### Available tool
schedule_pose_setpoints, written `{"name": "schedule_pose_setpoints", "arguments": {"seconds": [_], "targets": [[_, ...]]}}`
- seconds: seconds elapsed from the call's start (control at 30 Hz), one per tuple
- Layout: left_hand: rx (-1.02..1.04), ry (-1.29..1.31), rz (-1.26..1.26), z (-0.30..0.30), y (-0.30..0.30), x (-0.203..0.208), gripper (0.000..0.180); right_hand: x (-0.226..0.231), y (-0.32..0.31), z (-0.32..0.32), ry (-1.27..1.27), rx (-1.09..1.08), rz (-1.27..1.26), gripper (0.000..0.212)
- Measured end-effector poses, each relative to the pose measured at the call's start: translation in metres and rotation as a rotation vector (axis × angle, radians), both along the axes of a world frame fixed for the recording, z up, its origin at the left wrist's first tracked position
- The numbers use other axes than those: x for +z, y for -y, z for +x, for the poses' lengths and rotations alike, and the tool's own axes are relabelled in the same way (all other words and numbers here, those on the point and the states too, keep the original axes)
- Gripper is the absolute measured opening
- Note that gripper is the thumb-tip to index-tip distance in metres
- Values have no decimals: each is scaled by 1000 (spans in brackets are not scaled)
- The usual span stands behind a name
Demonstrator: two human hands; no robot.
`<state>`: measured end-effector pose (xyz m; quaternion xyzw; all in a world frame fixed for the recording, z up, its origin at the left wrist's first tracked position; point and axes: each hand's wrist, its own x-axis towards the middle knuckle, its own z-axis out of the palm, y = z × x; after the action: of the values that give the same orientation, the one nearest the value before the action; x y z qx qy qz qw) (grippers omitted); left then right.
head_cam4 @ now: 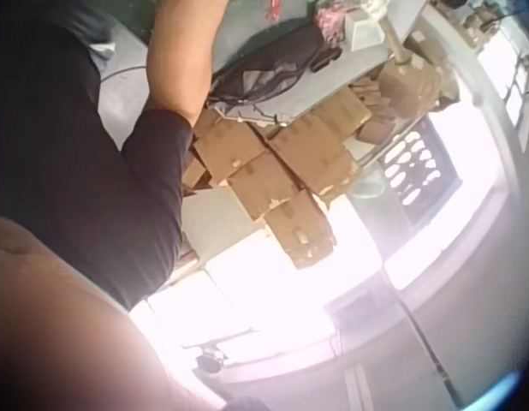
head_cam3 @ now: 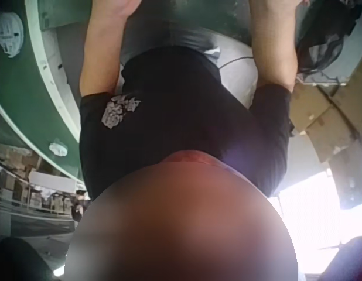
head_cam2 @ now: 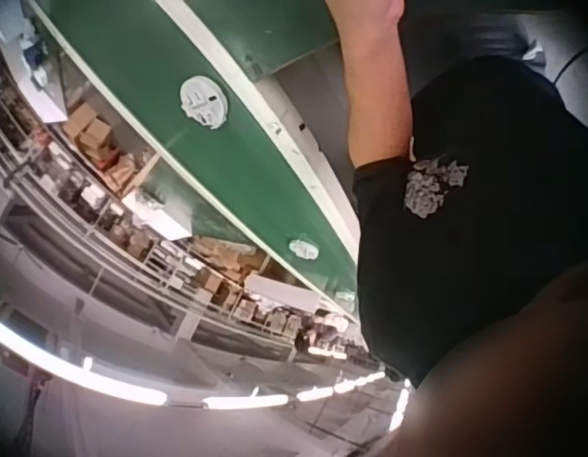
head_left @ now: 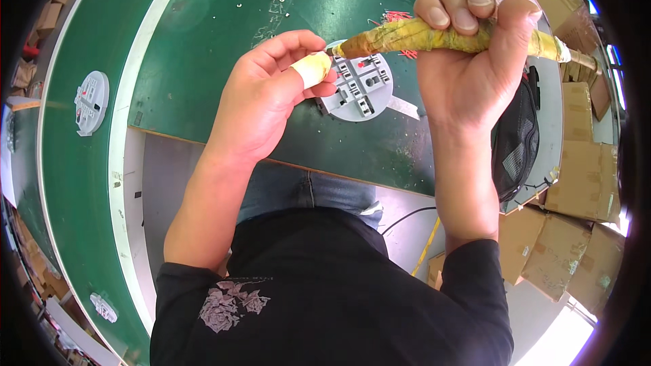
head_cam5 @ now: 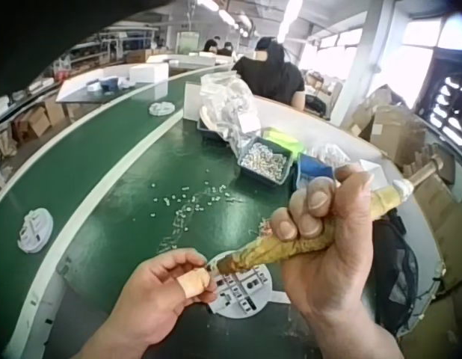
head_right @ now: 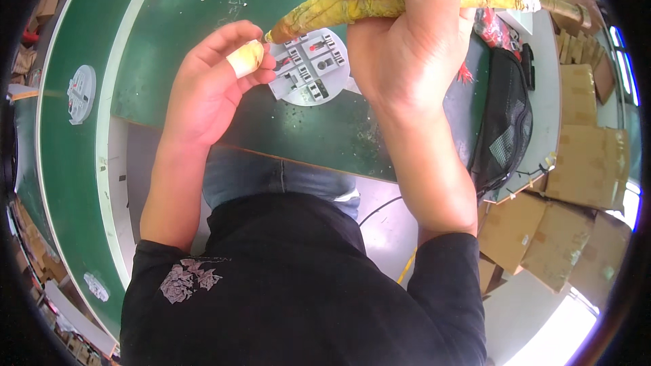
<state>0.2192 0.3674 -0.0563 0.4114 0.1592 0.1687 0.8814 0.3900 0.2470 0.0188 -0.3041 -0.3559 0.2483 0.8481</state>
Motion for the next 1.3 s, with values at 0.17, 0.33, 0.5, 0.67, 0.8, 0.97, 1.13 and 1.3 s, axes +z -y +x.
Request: {"name": "schedule_pose_setpoints", "arguments": {"seconds": [0.17, 0.33, 0.5, 0.67, 0.8, 0.97, 1.13, 1.3], "targets": [[27, 27, 72, 0, 9, 5, 27, 1, 13, 1, 24, 26, 34, 21], [37, 7, 166, -1, 15, 10, 28, 3, 19, -3, 34, 23, 52, 21], [34, 41, 184, -1, 19, 9, 28, 4, 24, -4, 54, 2, 57, 22], [42, 4, 202, -1, 22, 14, 28, 2, 27, -6, 51, 30, 53, 24], [83, -40, 308, -1, 28, 18, 28, 2, 27, -8, 25, 26, 47, 25], [142, -3, 647, 3, 36, 18, 33, 8, 30, -9, 110, -58, -95, 28], [186, 52, 1251, 16, 26, 17, 60, 15, 37, -18, 17, -302, -200, 14], [128, -98, 1629, 29, 36, -2, 83, -2, 56, 19, 158, -127, -143, 37]]}}
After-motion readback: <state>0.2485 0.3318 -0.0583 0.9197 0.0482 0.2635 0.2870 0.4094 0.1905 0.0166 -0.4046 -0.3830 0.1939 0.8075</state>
